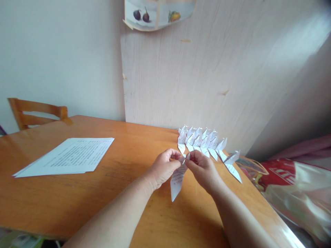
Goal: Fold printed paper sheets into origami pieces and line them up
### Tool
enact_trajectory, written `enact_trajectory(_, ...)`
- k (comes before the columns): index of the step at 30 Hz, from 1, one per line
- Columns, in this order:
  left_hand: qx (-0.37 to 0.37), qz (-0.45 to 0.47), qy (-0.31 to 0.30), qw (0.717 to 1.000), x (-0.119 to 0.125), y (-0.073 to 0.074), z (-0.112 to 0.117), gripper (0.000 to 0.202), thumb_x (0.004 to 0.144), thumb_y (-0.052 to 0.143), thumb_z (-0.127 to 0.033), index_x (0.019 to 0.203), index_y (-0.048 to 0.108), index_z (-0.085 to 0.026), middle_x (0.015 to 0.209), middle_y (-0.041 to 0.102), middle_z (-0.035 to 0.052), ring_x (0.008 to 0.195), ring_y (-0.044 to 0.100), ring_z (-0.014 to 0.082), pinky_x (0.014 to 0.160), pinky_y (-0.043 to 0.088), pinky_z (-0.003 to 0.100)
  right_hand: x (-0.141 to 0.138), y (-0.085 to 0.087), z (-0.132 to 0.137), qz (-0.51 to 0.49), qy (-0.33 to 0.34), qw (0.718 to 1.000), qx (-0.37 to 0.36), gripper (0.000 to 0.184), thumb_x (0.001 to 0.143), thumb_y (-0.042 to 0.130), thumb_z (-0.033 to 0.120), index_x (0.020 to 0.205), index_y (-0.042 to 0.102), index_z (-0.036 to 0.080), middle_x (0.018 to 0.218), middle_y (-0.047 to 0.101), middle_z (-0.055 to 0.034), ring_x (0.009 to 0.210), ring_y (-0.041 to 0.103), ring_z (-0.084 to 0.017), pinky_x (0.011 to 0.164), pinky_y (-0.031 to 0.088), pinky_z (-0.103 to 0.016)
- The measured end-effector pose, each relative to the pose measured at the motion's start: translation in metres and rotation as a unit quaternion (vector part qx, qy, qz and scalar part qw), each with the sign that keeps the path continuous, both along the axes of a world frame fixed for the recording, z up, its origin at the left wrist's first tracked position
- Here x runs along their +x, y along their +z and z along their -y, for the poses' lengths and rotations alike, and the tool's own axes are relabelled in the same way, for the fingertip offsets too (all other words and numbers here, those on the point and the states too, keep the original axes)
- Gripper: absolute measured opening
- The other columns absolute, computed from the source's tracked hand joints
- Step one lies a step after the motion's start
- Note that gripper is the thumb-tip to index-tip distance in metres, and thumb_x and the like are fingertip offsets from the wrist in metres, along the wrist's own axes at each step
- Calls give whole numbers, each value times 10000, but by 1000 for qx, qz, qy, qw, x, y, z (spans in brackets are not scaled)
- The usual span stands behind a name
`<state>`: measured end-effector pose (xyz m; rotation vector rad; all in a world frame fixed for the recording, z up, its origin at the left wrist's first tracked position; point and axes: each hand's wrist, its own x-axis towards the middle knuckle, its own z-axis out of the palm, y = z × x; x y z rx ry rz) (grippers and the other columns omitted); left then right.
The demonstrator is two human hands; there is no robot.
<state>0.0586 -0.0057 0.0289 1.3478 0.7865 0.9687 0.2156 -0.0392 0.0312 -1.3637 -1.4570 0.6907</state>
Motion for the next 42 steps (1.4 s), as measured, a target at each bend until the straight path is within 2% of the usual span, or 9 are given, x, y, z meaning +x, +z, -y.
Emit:
enact_trajectory(3, -12, -18, -27, 999, 3, -6, -2, 203, 787, 690, -275, 933, 633, -145, 898, 662, 50, 805, 596, 166, 739, 459, 289, -1, 1, 1, -13, 2, 1000, -2, 82, 770, 610, 261, 766, 557, 198, 616, 455, 56, 569, 389, -112, 512, 293, -243)
enact_trajectory(6, -16, -18, -28, 999, 3, -9, -3, 209, 783, 710, -306, 881, 641, -134, 863, 653, 47, 791, 581, 165, 734, 442, 289, -1, 5, 2, -23, 4, 1000, -1, 79, 763, 608, 265, 784, 576, 196, 647, 500, 43, 588, 416, -118, 530, 308, -248)
enact_trajectory(12, -15, -14, -19, 1000, 2, -7, -2, 200, 775, 715, -320, 802, 637, -138, 727, 580, -7, 668, 497, 119, 664, 386, 264, 3, 8, 0, -65, -30, 997, -15, 176, 762, 609, 325, 878, 607, 193, 681, 556, 25, 580, 419, -126, 532, 313, -260)
enact_trajectory(17, -4, -16, -12, 1000, 2, -8, -3, 246, 770, 727, -371, 799, 648, -139, 729, 584, -5, 670, 490, 123, 664, 374, 265, 6, 6, -2, -49, -38, 998, -14, 200, 764, 618, 356, 878, 615, 191, 668, 541, 27, 571, 417, -126, 524, 310, -260)
enact_trajectory(22, -11, -16, -18, 1000, 2, -9, -4, 241, 782, 722, -363, 804, 648, -135, 722, 573, -13, 658, 474, 113, 656, 370, 260, 5, 6, -3, -38, -29, 999, -16, 187, 772, 616, 349, 866, 613, 187, 686, 562, 19, 582, 442, -125, 528, 318, -254)
enact_trajectory(29, -16, -2, -18, 1000, 4, -13, -4, 239, 751, 751, -346, 798, 649, -135, 733, 589, -12, 664, 490, 112, 661, 375, 259, 8, -1, -6, -40, -8, 999, 16, 168, 765, 620, 288, 902, 621, 190, 773, 605, 1, 701, 528, -148, 623, 399, -263)
enact_trajectory(36, -13, -9, -28, 999, 4, -16, -7, 290, 771, 729, -404, 813, 652, -127, 716, 596, -5, 627, 465, 102, 623, 356, 252, 7, -3, -7, 0, 21, 1000, 7, 92, 791, 604, 284, 804, 603, 193, 720, 574, 11, 666, 492, -138, 602, 373, -260)
enact_trajectory(39, -13, -9, -23, 1000, 4, -13, -6, 282, 766, 733, -396, 792, 654, -126, 688, 580, -12, 610, 457, 98, 603, 349, 245, 8, -5, -8, 2, 27, 1000, -13, 112, 785, 600, 297, 746, 558, 201, 637, 477, 43, 585, 409, -119, 532, 313, -247)
enact_trajectory(42, -21, 2, -25, 999, 4, -11, -4, 290, 747, 754, -392, 834, 665, -130, 745, 623, 3, 633, 491, 101, 619, 367, 244, 9, -8, -10, 0, 32, 999, -30, 134, 773, 597, 302, 714, 521, 209, 594, 407, 61, 537, 345, -106, 489, 254, -240)
